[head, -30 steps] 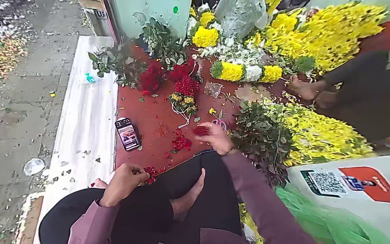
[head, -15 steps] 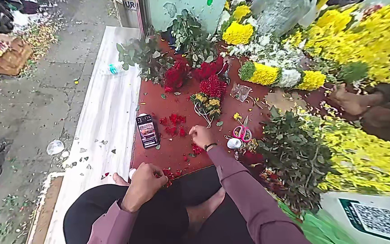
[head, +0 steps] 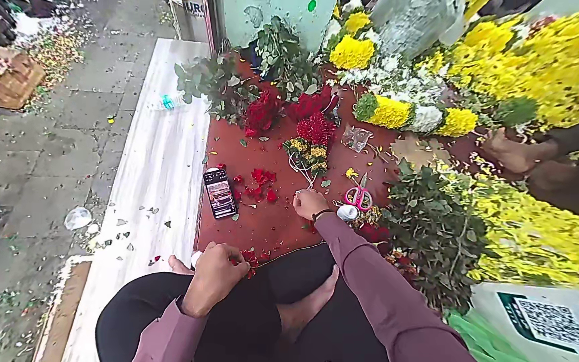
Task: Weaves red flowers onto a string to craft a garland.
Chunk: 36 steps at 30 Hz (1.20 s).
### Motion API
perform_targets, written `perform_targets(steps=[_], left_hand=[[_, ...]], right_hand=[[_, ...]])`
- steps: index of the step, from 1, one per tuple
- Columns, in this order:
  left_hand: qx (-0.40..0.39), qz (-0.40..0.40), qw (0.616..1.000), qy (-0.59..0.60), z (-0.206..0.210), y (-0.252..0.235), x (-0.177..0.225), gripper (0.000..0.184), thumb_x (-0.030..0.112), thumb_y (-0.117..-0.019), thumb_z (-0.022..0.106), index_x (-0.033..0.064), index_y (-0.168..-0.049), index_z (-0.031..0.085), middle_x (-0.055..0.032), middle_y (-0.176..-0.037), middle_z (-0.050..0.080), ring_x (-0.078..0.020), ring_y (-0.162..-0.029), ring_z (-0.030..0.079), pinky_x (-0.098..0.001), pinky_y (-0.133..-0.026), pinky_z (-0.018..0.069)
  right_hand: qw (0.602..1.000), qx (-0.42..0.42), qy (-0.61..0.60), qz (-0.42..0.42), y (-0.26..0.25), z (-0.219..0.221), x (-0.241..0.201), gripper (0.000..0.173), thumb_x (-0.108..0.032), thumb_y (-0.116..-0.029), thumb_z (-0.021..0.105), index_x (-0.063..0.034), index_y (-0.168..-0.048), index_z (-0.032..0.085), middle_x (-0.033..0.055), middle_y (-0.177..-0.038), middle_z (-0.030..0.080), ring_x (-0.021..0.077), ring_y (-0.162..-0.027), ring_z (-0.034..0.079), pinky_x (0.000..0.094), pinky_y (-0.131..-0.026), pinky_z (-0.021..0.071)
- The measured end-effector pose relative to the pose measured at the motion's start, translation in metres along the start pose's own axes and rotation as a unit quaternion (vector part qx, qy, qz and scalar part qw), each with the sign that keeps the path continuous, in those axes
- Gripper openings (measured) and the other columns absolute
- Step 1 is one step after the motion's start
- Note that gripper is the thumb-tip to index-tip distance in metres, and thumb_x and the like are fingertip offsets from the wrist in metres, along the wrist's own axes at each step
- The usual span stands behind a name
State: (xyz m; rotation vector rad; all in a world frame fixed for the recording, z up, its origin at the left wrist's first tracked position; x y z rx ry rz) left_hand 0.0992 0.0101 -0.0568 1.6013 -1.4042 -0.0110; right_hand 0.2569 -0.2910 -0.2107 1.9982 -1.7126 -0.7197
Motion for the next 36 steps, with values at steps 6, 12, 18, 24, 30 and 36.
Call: perform_targets(steps=[6, 12, 18, 24, 30, 36], left_hand=[[-0.013, -0.027, 0.999, -0.012, 0.005, -0.005, -0.001, 0.018, 0.045, -0.0807, 0.076, 0.0269, -0.082, 0.079, 0.0047, -0.083, 0.071, -0.0194, -0.087, 0.066, -0.0510, -0.076, 0.0533], [-0.008, -0.026, 1.000, -0.003, 0.003, -0.006, -0.007, 0.019, 0.043, -0.0831, 0.075, 0.0244, -0.084, 0.078, 0.0032, -0.084, 0.071, -0.0201, -0.088, 0.066, -0.0509, -0.077, 0.0532], [-0.022, -0.026, 0.999, -0.018, 0.005, -0.008, -0.002, 0.020, 0.044, -0.0823, 0.076, 0.0242, -0.085, 0.079, 0.0015, -0.085, 0.071, -0.0215, -0.087, 0.065, -0.0526, -0.077, 0.0523], [-0.018, -0.046, 0.999, -0.001, 0.001, -0.005, -0.008, 0.022, 0.042, -0.0835, 0.077, 0.0204, -0.087, 0.079, -0.0016, -0.078, 0.070, -0.0221, -0.076, 0.066, -0.0544, -0.073, 0.0534], [-0.024, -0.038, 0.999, 0.001, 0.002, -0.006, -0.002, 0.022, 0.042, -0.0824, 0.078, 0.0207, -0.087, 0.079, -0.0007, -0.078, 0.070, -0.0215, -0.076, 0.066, -0.0537, -0.073, 0.0531], [-0.023, -0.037, 0.999, -0.002, 0.003, -0.005, -0.003, 0.021, 0.041, -0.0832, 0.076, 0.0210, -0.087, 0.079, 0.0006, -0.076, 0.070, -0.0202, -0.076, 0.067, -0.0530, -0.073, 0.0535]], right_hand=[[0.978, 0.119, -0.119, -0.124, -0.047, 0.008, -0.061, 0.041, -0.015, -0.0818, 0.080, -0.0216, -0.121, 0.073, 0.0060, -0.129, 0.067, 0.0305, -0.121, 0.062, 0.0590, -0.098, 0.0529], [0.941, 0.019, -0.335, -0.053, -0.059, 0.011, -0.041, 0.026, -0.016, -0.0855, 0.080, -0.0128, -0.111, 0.076, 0.0114, -0.103, 0.075, 0.0273, -0.090, 0.073, 0.0543, -0.084, 0.0601], [0.892, 0.010, -0.452, -0.009, -0.041, 0.009, -0.037, 0.018, -0.011, -0.0949, 0.071, -0.0077, -0.112, 0.075, 0.0101, -0.100, 0.077, 0.0202, -0.084, 0.075, 0.0417, -0.080, 0.0621], [0.856, 0.041, -0.514, -0.021, -0.018, 0.009, -0.041, 0.017, -0.023, -0.0922, 0.078, -0.0177, -0.108, 0.079, 0.0050, -0.103, 0.076, 0.0173, -0.079, 0.066, 0.0404, -0.068, 0.0536], [0.720, -0.014, -0.692, -0.045, 0.037, -0.011, -0.056, 0.028, 0.000, -0.0899, 0.073, 0.0015, -0.117, 0.067, 0.0175, -0.095, 0.072, 0.0221, -0.069, 0.069, 0.0345, -0.058, 0.0587], [0.706, 0.002, -0.708, -0.016, 0.055, -0.016, -0.066, 0.018, -0.005, -0.0974, 0.065, 0.0034, -0.113, 0.065, 0.0192, -0.088, 0.073, 0.0231, -0.067, 0.070, 0.0316, -0.053, 0.0562]])
Point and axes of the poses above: each hand's wrist, its own y-axis away from the middle knuckle, its own z-axis out of the palm, x = y × z, the point moved 4 cm from there along -y, towards the middle knuckle
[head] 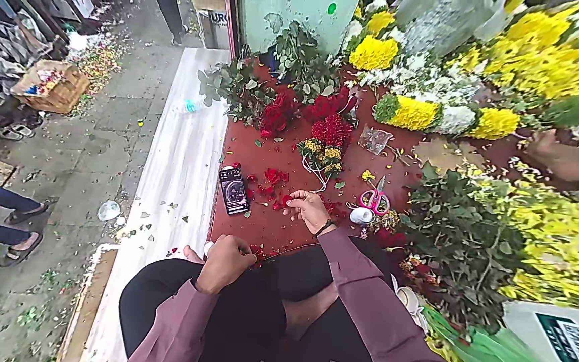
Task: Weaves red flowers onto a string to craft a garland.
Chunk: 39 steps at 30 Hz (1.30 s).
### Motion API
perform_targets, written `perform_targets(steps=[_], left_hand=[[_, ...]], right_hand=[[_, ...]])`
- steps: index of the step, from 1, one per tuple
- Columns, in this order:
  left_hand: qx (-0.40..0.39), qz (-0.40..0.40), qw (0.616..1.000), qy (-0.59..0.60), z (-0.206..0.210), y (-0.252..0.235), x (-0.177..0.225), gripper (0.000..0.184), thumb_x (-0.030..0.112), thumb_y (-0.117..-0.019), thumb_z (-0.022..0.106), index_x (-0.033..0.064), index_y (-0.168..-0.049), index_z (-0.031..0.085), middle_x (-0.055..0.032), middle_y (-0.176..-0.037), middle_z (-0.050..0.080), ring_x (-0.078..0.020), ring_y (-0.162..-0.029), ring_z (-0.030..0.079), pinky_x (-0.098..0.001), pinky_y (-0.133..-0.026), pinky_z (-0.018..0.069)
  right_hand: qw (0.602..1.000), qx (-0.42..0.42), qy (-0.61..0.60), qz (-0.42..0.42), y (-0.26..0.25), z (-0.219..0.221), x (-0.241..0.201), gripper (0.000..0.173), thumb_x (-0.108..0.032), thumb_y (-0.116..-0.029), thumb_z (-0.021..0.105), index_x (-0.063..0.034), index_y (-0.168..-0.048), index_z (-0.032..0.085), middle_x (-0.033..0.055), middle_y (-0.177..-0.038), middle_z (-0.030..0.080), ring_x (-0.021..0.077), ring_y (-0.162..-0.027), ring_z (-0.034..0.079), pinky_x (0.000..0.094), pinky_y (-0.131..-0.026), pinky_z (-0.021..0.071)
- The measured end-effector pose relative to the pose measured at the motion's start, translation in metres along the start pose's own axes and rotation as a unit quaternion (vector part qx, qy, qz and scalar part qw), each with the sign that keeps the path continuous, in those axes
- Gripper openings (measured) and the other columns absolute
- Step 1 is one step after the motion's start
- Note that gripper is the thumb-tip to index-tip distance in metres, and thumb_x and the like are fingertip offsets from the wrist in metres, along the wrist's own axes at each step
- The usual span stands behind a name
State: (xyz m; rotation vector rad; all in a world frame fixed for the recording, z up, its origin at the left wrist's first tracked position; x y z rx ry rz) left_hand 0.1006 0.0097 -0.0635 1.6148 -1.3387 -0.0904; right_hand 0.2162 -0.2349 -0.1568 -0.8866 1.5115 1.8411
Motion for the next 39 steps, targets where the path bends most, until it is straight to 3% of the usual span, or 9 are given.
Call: perform_targets(steps=[7, 13, 18, 21, 23, 27, 31, 35, 39], left_hand=[[-0.002, -0.011, 1.000, -0.004, 0.002, -0.003, -0.002, 0.020, 0.041, -0.0832, 0.076, 0.0215, -0.086, 0.079, 0.0006, -0.077, 0.071, -0.0198, -0.074, 0.068, -0.0542, -0.072, 0.0548], [0.004, 0.004, 1.000, -0.004, 0.004, -0.006, -0.005, 0.019, 0.040, -0.0835, 0.077, 0.0211, -0.083, 0.078, 0.0018, -0.072, 0.070, -0.0182, -0.068, 0.066, -0.0525, -0.068, 0.0543], [0.004, -0.002, 1.000, -0.003, 0.003, -0.008, -0.007, 0.022, 0.042, -0.0834, 0.077, 0.0206, -0.085, 0.079, 0.0000, -0.073, 0.070, -0.0205, -0.071, 0.066, -0.0546, -0.069, 0.0538], [0.009, -0.008, 1.000, 0.001, 0.002, -0.007, -0.008, 0.021, 0.042, -0.0822, 0.077, 0.0210, -0.084, 0.079, 0.0003, -0.074, 0.070, -0.0199, -0.071, 0.066, -0.0542, -0.068, 0.0541], [0.011, -0.015, 1.000, 0.005, 0.001, -0.006, -0.007, 0.021, 0.042, -0.0822, 0.077, 0.0211, -0.085, 0.079, 0.0002, -0.075, 0.071, -0.0198, -0.073, 0.068, -0.0543, -0.069, 0.0548], [0.027, -0.020, 0.999, 0.024, 0.000, -0.008, -0.007, 0.021, 0.042, -0.0815, 0.077, 0.0213, -0.085, 0.079, 0.0008, -0.077, 0.072, -0.0188, -0.074, 0.068, -0.0536, -0.070, 0.0551], [0.046, -0.026, 0.997, 0.061, -0.003, -0.009, -0.008, 0.024, 0.044, -0.0829, 0.077, 0.0202, -0.086, 0.079, 0.0017, -0.076, 0.073, -0.0166, -0.071, 0.068, -0.0508, -0.070, 0.0565], [0.049, -0.011, 0.992, 0.119, -0.004, -0.010, -0.005, 0.024, 0.041, -0.0897, 0.074, 0.0166, -0.088, 0.079, 0.0015, -0.076, 0.072, -0.0128, -0.067, 0.067, -0.0439, -0.067, 0.0562], [0.033, 0.023, 0.983, 0.180, -0.003, -0.009, 0.000, 0.016, 0.025, -0.0946, 0.069, 0.0157, -0.100, 0.081, 0.0027, -0.084, 0.076, -0.0079, -0.075, 0.070, -0.0364, -0.072, 0.0581]], right_hand=[[0.999, 0.026, 0.019, -0.027, -0.001, 0.006, -0.001, 0.018, -0.006, -0.1001, 0.060, 0.0022, -0.109, 0.072, 0.0159, -0.086, 0.075, 0.0193, -0.065, 0.070, 0.0283, -0.051, 0.0528], [0.998, 0.009, 0.041, -0.038, -0.001, 0.006, -0.003, 0.013, -0.001, -0.0956, 0.062, 0.0016, -0.103, 0.073, 0.0152, -0.084, 0.075, 0.0178, -0.064, 0.070, 0.0277, -0.053, 0.0540], [0.993, -0.005, 0.046, -0.106, 0.003, 0.005, -0.008, 0.015, -0.001, -0.0966, 0.061, 0.0023, -0.102, 0.075, 0.0150, -0.088, 0.075, 0.0189, -0.069, 0.070, 0.0315, -0.063, 0.0591], [0.985, -0.027, 0.059, -0.162, 0.014, 0.008, -0.010, 0.024, 0.002, -0.0871, 0.067, -0.0005, -0.110, 0.075, 0.0150, -0.094, 0.075, 0.0216, -0.077, 0.071, 0.0371, -0.072, 0.0609], [0.978, -0.012, 0.105, -0.181, 0.024, 0.012, -0.011, 0.026, -0.004, -0.0825, 0.077, -0.0063, -0.108, 0.077, 0.0099, -0.095, 0.077, 0.0194, -0.079, 0.073, 0.0376, -0.075, 0.0628], [0.966, -0.024, 0.091, -0.239, 0.049, 0.026, -0.015, 0.014, -0.008, -0.0909, 0.074, -0.0011, -0.103, 0.077, 0.0103, -0.093, 0.077, 0.0200, -0.080, 0.074, 0.0367, -0.076, 0.0644], [0.964, -0.045, 0.025, -0.263, 0.071, 0.041, -0.015, 0.014, -0.003, -0.0930, 0.069, 0.0041, -0.104, 0.072, 0.0144, -0.092, 0.075, 0.0232, -0.079, 0.073, 0.0374, -0.073, 0.0635], [0.975, -0.096, -0.049, -0.193, 0.095, 0.058, -0.010, 0.039, 0.004, -0.0883, 0.069, 0.0052, -0.124, 0.053, 0.0208, -0.094, 0.073, 0.0305, -0.078, 0.074, 0.0416, -0.069, 0.0643], [0.982, -0.152, -0.033, -0.106, 0.108, 0.073, 0.004, 0.049, 0.000, -0.0865, 0.075, 0.0046, -0.129, 0.049, 0.0173, -0.086, 0.073, 0.0232, -0.060, 0.069, 0.0320, -0.050, 0.0564]])
Point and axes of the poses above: each hand's wrist, its own y-axis away from the middle knuckle, its own z-axis out of the palm, x = y × z, the point moved 4 cm from there along -y, towards the middle knuckle
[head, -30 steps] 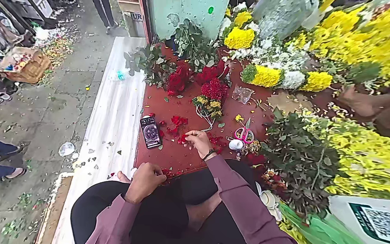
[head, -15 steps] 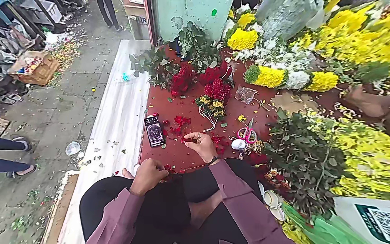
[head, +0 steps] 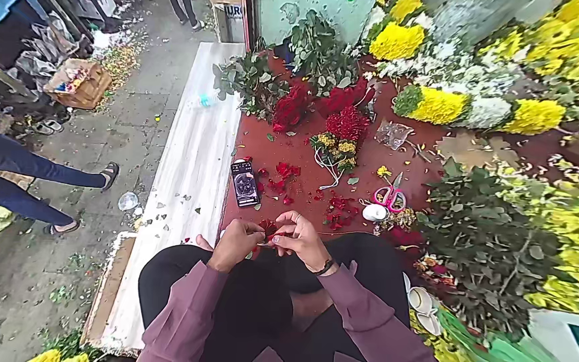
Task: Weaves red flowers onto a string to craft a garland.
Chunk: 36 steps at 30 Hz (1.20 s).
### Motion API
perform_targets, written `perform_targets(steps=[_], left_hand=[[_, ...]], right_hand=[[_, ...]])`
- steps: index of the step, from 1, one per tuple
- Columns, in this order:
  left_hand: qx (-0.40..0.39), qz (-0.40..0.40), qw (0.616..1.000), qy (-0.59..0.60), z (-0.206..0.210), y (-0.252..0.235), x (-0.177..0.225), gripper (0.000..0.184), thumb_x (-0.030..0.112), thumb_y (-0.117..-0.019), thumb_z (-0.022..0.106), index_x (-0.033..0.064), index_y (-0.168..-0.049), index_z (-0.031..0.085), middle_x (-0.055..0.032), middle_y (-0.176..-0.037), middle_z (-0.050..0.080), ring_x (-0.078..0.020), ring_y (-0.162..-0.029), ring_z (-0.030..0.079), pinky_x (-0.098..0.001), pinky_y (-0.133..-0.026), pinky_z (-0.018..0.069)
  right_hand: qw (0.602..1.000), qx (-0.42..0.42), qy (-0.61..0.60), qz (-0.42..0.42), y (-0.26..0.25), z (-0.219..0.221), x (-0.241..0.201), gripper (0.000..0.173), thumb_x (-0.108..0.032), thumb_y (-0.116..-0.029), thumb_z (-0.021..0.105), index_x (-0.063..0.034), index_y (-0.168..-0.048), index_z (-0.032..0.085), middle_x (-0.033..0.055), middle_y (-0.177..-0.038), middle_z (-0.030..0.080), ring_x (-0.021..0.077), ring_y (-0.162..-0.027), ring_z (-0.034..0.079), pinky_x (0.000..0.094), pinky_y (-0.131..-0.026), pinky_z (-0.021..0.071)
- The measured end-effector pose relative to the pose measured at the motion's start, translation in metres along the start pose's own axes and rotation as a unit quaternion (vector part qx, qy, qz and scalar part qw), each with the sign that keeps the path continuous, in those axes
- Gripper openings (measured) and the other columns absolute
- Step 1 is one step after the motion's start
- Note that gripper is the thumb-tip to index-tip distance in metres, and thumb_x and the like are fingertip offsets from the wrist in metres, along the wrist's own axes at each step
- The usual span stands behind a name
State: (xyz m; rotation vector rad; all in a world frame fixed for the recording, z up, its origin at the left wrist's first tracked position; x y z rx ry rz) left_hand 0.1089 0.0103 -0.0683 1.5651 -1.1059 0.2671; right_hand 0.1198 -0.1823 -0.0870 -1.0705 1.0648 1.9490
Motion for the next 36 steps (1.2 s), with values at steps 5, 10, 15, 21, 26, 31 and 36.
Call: perform_targets(steps=[5, 10, 15, 21, 26, 31, 36], left_hand=[[-0.037, 0.033, 0.998, 0.029, 0.005, 0.002, 0.004, 0.019, 0.028, -0.0908, 0.076, 0.0133, -0.103, 0.080, 0.0013, -0.082, 0.075, -0.0086, -0.069, 0.068, -0.0333, -0.068, 0.0582], [-0.046, 0.044, 0.997, 0.039, 0.002, 0.000, 0.002, 0.019, 0.032, -0.0896, 0.080, 0.0127, -0.091, 0.080, 0.0022, -0.075, 0.074, -0.0061, -0.064, 0.065, -0.0299, -0.064, 0.0560], [-0.027, 0.018, 0.998, 0.055, -0.004, 0.000, -0.003, 0.017, 0.028, -0.0876, 0.081, 0.0115, -0.088, 0.080, 0.0010, -0.077, 0.074, -0.0077, -0.067, 0.066, -0.0313, -0.065, 0.0554], [0.011, -0.022, 0.997, 0.070, -0.015, 0.001, -0.005, 0.017, 0.025, -0.0822, 0.085, 0.0096, -0.082, 0.078, -0.0001, -0.075, 0.073, -0.0086, -0.069, 0.066, -0.0324, -0.067, 0.0548], [0.071, -0.043, 0.995, 0.056, -0.024, 0.000, -0.010, 0.017, 0.026, -0.0813, 0.085, 0.0110, -0.079, 0.078, 0.0009, -0.072, 0.071, -0.0084, -0.063, 0.063, -0.0339, -0.061, 0.0517], [-0.116, 0.027, 0.977, -0.179, -0.002, 0.008, 0.008, 0.021, 0.034, -0.0823, 0.082, 0.0138, -0.084, 0.079, -0.0034, -0.079, 0.074, -0.0209, -0.075, 0.071, -0.0548, -0.075, 0.0583], [-0.128, 0.275, 0.944, 0.133, 0.007, 0.021, 0.048, 0.015, 0.021, -0.0935, 0.078, 0.0059, -0.094, 0.079, -0.0044, -0.094, 0.074, -0.0138, -0.088, 0.070, -0.0329, -0.080, 0.0600]], right_hand=[[0.995, 0.046, 0.060, 0.061, -0.006, -0.003, 0.013, 0.057, -0.006, -0.0833, 0.082, 0.0014, -0.130, 0.050, 0.0121, -0.079, 0.072, 0.0199, -0.050, 0.064, 0.0310, -0.042, 0.0537], [0.989, 0.031, 0.112, 0.096, -0.010, -0.016, 0.020, 0.083, -0.028, -0.0707, 0.094, -0.0025, -0.137, 0.050, 0.0006, -0.063, 0.057, 0.0110, -0.049, 0.051, 0.0272, -0.047, 0.0468], [0.963, 0.011, 0.270, -0.013, -0.016, -0.044, 0.005, 0.078, -0.029, -0.0717, 0.089, -0.0129, -0.140, 0.056, 0.0012, -0.101, 0.067, 0.0136, -0.089, 0.063, 0.0335, -0.075, 0.0554], [0.952, -0.094, 0.292, 0.023, -0.021, -0.036, 0.028, 0.064, -0.031, -0.0821, 0.083, -0.0094, -0.138, 0.061, 0.0056, -0.111, 0.072, 0.0135, -0.090, 0.070, 0.0334, -0.081, 0.0602], [0.947, -0.164, 0.274, -0.038, -0.016, -0.042, 0.011, 0.019, -0.029, -0.0924, 0.074, -0.0114, -0.093, 0.080, -0.0019, -0.090, 0.074, 0.0045, -0.086, 0.068, 0.0283, -0.081, 0.0575], [0.960, -0.186, 0.149, -0.144, -0.008, -0.016, -0.015, 0.012, -0.015, -0.0928, 0.075, -0.0033, -0.094, 0.079, 0.0033, -0.087, 0.072, 0.0079, -0.083, 0.066, 0.0260, -0.077, 0.0569], [0.974, -0.204, 0.023, -0.092, -0.029, -0.032, 0.026, 0.015, -0.008, -0.0975, 0.064, 0.0003, -0.105, 0.074, 0.0032, -0.093, 0.074, 0.0050, -0.082, 0.068, 0.0246, -0.075, 0.0584]])
Point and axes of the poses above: each hand's wrist, its own y-axis away from the middle knuckle, its own z-axis out of the palm, x = y × z, the point moved 4 cm from there along -y, towards the middle knuckle
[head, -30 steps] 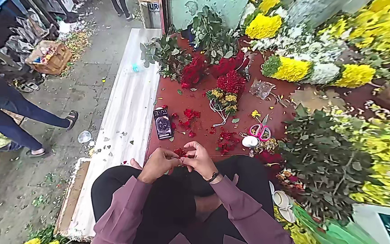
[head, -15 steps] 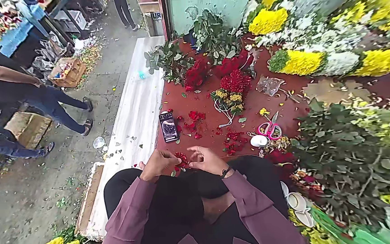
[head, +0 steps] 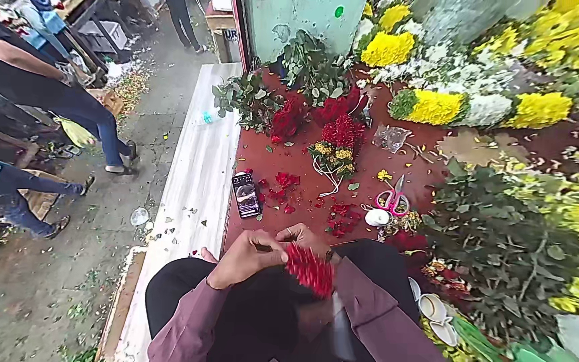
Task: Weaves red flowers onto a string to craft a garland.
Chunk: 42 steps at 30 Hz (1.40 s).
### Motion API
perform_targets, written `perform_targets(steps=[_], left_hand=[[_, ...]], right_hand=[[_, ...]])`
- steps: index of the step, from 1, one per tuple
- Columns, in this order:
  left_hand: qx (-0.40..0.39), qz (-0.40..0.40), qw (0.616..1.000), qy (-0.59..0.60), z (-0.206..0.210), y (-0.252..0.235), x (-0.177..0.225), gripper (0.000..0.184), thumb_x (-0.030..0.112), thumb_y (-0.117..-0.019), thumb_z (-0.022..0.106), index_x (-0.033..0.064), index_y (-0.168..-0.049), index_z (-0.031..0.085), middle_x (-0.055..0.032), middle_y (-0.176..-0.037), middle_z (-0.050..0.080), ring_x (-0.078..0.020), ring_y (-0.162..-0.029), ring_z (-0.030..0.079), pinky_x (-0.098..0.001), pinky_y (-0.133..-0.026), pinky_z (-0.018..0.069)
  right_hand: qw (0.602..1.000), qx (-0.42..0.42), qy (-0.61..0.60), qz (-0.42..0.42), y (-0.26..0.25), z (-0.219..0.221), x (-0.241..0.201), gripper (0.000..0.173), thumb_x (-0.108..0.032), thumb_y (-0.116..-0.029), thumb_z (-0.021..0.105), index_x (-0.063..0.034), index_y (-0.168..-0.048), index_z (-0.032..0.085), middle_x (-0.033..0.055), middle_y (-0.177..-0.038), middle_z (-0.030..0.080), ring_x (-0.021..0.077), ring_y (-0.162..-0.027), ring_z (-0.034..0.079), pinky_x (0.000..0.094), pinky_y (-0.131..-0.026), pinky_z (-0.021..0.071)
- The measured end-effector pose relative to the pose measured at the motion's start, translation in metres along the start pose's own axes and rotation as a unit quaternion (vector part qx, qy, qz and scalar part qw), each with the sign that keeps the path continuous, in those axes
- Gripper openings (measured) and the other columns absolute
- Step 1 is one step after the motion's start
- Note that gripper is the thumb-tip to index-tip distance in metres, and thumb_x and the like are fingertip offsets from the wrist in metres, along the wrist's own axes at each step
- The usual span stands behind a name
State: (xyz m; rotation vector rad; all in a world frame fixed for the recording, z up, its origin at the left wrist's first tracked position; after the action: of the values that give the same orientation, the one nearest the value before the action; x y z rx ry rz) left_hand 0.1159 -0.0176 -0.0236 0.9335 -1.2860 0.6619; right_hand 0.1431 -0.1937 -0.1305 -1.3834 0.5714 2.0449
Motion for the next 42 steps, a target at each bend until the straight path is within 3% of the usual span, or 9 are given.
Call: perform_targets(steps=[5, 9, 17, 23, 26, 29, 34, 38, 42], left_hand=[[0.286, -0.139, 0.930, -0.185, -0.030, 0.012, -0.031, 0.022, 0.038, -0.0909, 0.074, 0.0160, -0.089, 0.078, 0.0039, -0.080, 0.072, -0.0099, -0.068, 0.065, -0.0346, -0.065, 0.0570], [0.132, -0.238, 0.951, -0.149, -0.031, 0.023, -0.042, 0.024, 0.036, -0.0906, 0.076, 0.0129, -0.091, 0.078, 0.0011, -0.073, 0.071, -0.0100, -0.061, 0.063, -0.0352, -0.062, 0.0557], [0.028, -0.266, 0.951, -0.155, -0.019, 0.018, -0.033, 0.019, 0.034, -0.0851, 0.081, 0.0158, -0.085, 0.077, 0.0037, -0.070, 0.070, -0.0086, -0.062, 0.064, -0.0351, -0.063, 0.0551], [0.058, -0.303, 0.931, -0.197, -0.021, 0.018, -0.040, 0.019, 0.036, -0.0838, 0.080, 0.0171, -0.082, 0.076, 0.0022, -0.071, 0.070, -0.0126, -0.063, 0.065, -0.0418, -0.064, 0.0556], [0.057, -0.319, 0.924, -0.202, -0.022, 0.019, -0.043, 0.019, 0.036, -0.0842, 0.080, 0.0171, -0.084, 0.076, 0.0023, -0.071, 0.070, -0.0123, -0.063, 0.066, -0.0416, -0.064, 0.0569], [0.052, -0.329, 0.919, -0.213, -0.022, 0.020, -0.043, 0.021, 0.038, -0.0840, 0.079, 0.0177, -0.084, 0.076, 0.0021, -0.072, 0.069, -0.0132, -0.065, 0.065, -0.0435, -0.066, 0.0552], [0.045, -0.310, 0.925, -0.216, -0.019, 0.018, -0.041, 0.021, 0.039, -0.0841, 0.079, 0.0183, -0.083, 0.076, 0.0030, -0.072, 0.070, -0.0129, -0.065, 0.066, -0.0435, -0.065, 0.0553], [0.045, -0.305, 0.927, -0.215, -0.019, 0.019, -0.040, 0.021, 0.039, -0.0840, 0.079, 0.0178, -0.082, 0.075, 0.0024, -0.071, 0.070, -0.0136, -0.066, 0.066, -0.0453, -0.065, 0.0553], [0.048, -0.301, 0.929, -0.210, -0.019, 0.018, -0.042, 0.021, 0.039, -0.0841, 0.079, 0.0180, -0.081, 0.075, 0.0028, -0.071, 0.071, -0.0132, -0.066, 0.068, -0.0446, -0.065, 0.0568]], right_hand=[[0.998, -0.012, 0.055, 0.023, 0.005, 0.035, -0.030, 0.012, -0.010, -0.0955, 0.071, -0.0021, -0.097, 0.080, 0.0027, -0.088, 0.077, 0.0025, -0.069, 0.065, 0.0215, -0.063, 0.0542], [0.996, 0.036, 0.081, -0.010, 0.014, 0.012, -0.049, 0.011, -0.006, -0.0934, 0.071, 0.0014, -0.096, 0.078, 0.0069, -0.091, 0.078, 0.0095, -0.084, 0.073, 0.0297, -0.080, 0.0612], [0.988, -0.037, 0.091, 0.122, 0.023, -0.031, -0.044, 0.018, -0.018, -0.0985, 0.068, -0.0021, -0.098, 0.077, 0.0008, -0.080, 0.073, 0.0038, -0.064, 0.061, 0.0228, -0.059, 0.0518], [0.763, 0.126, 0.544, 0.324, -0.041, -0.088, 0.036, 0.024, -0.027, -0.0901, 0.069, -0.0208, -0.113, 0.076, 0.0041, -0.118, 0.071, 0.0246, -0.115, 0.066, 0.0555, -0.098, 0.0538], [0.706, 0.115, 0.611, 0.339, -0.064, -0.087, 0.067, 0.041, -0.039, -0.0868, 0.076, -0.0168, -0.121, 0.073, 0.0125, -0.132, 0.064, 0.0358, -0.124, 0.060, 0.0620, -0.095, 0.0516], [0.687, 0.174, 0.626, 0.325, -0.067, -0.090, 0.068, 0.022, -0.025, -0.0901, 0.068, -0.0142, -0.108, 0.075, 0.0112, -0.115, 0.071, 0.0342, -0.108, 0.068, 0.0602, -0.084, 0.0564], [0.763, 0.282, 0.480, 0.330, -0.046, -0.109, 0.047, 0.014, -0.021, -0.0892, 0.070, -0.0160, -0.101, 0.076, 0.0092, -0.094, 0.075, 0.0308, -0.090, 0.071, 0.0611, -0.079, 0.0563], [0.884, 0.338, 0.192, 0.258, -0.030, -0.086, 0.014, 0.016, -0.013, -0.0936, 0.072, -0.0042, -0.107, 0.073, 0.0104, -0.087, 0.075, 0.0181, -0.069, 0.070, 0.0334, -0.059, 0.0573], [0.924, 0.338, 0.023, 0.177, -0.012, -0.056, -0.012, 0.016, -0.003, -0.0947, 0.067, 0.0013, -0.110, 0.071, 0.0166, -0.087, 0.072, 0.0199, -0.064, 0.067, 0.0308, -0.055, 0.0557]])
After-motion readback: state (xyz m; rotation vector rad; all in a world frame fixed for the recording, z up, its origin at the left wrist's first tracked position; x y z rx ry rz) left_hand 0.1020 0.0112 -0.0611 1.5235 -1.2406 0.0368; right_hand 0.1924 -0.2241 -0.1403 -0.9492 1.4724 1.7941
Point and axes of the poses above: each hand's wrist, its own y-axis away from the middle knuckle, its own z-axis out of the palm, x = y × z, the point moved 4 cm from there along -y, towards the middle knuckle
